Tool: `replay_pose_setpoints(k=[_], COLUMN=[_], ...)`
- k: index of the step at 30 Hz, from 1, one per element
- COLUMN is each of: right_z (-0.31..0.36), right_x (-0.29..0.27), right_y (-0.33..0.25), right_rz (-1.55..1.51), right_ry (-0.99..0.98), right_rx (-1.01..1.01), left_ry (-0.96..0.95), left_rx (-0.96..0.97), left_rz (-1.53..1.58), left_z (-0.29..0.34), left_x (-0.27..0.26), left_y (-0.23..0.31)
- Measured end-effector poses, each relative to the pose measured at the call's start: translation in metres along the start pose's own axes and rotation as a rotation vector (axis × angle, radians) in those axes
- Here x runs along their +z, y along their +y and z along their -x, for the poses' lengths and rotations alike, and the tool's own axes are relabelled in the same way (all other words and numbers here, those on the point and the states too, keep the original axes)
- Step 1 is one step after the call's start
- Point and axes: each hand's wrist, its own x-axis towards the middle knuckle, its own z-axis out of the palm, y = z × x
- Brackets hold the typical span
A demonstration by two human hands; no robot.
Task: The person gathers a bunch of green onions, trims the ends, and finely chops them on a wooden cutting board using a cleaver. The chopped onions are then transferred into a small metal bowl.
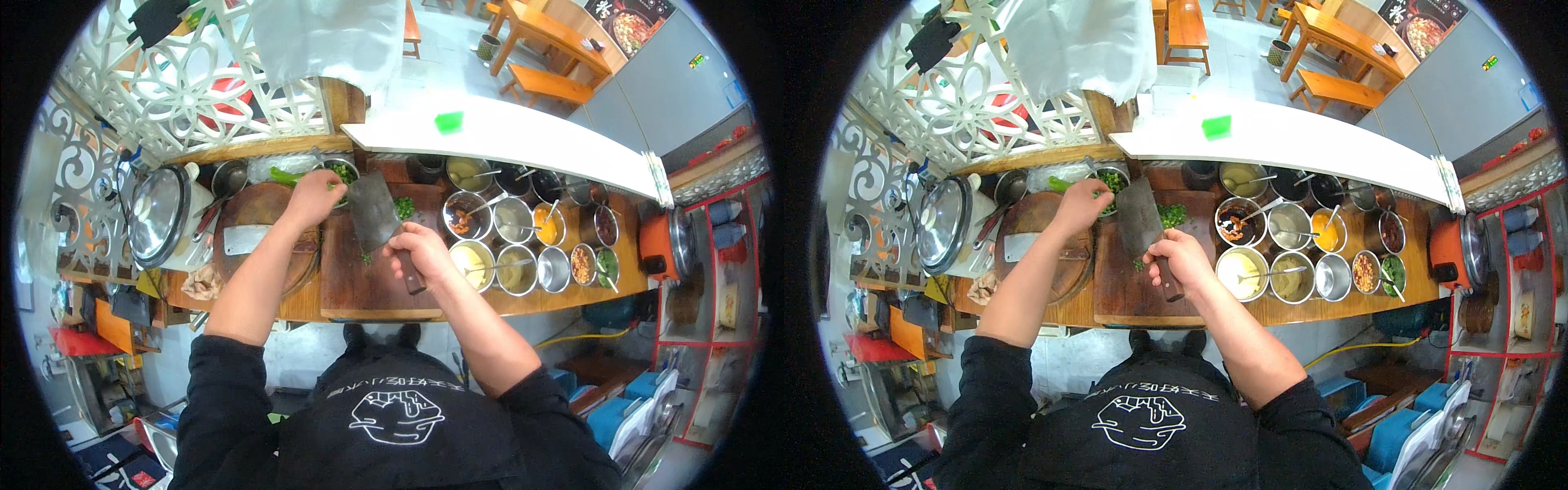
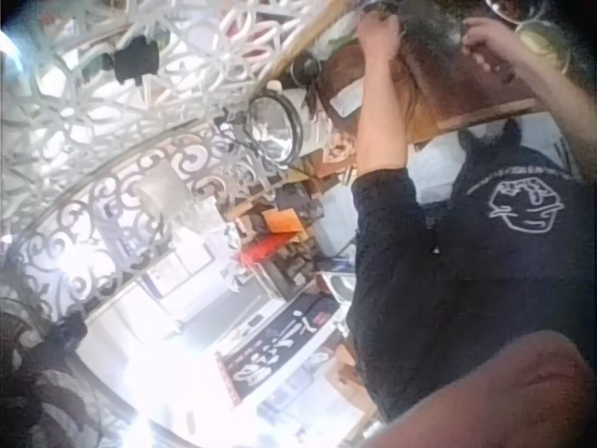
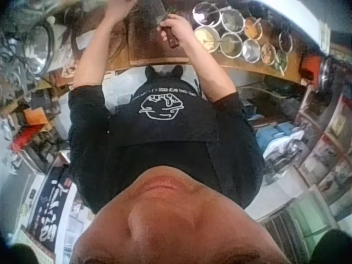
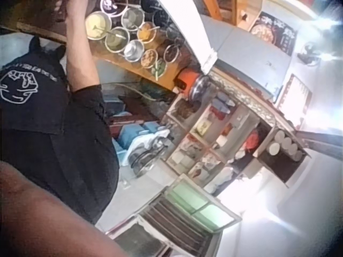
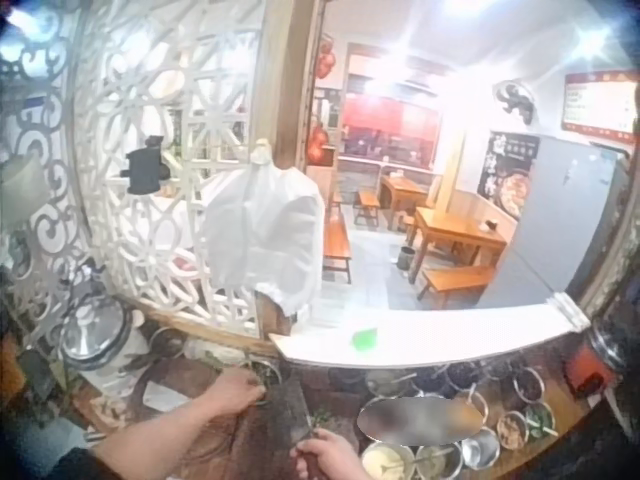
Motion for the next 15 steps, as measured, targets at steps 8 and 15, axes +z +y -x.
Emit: replay_pose_setpoints(k=[8,15], right_z=[0.007,0.006], right_x=[0.004,0.022], right_y=[0.001,0.008], right_rz=[-0.014,-0.087], right_ry=[-0.035,-0.222], right_rx=[-0.033,-0.027], left_ry=[0.036,0.117], left_rx=[-0.457,-0.465], left_rz=[1.586,1.836], left_z=[-0.004,-0.010], left_x=[0.007,0.013], left_y=[-0.025,-0.028])
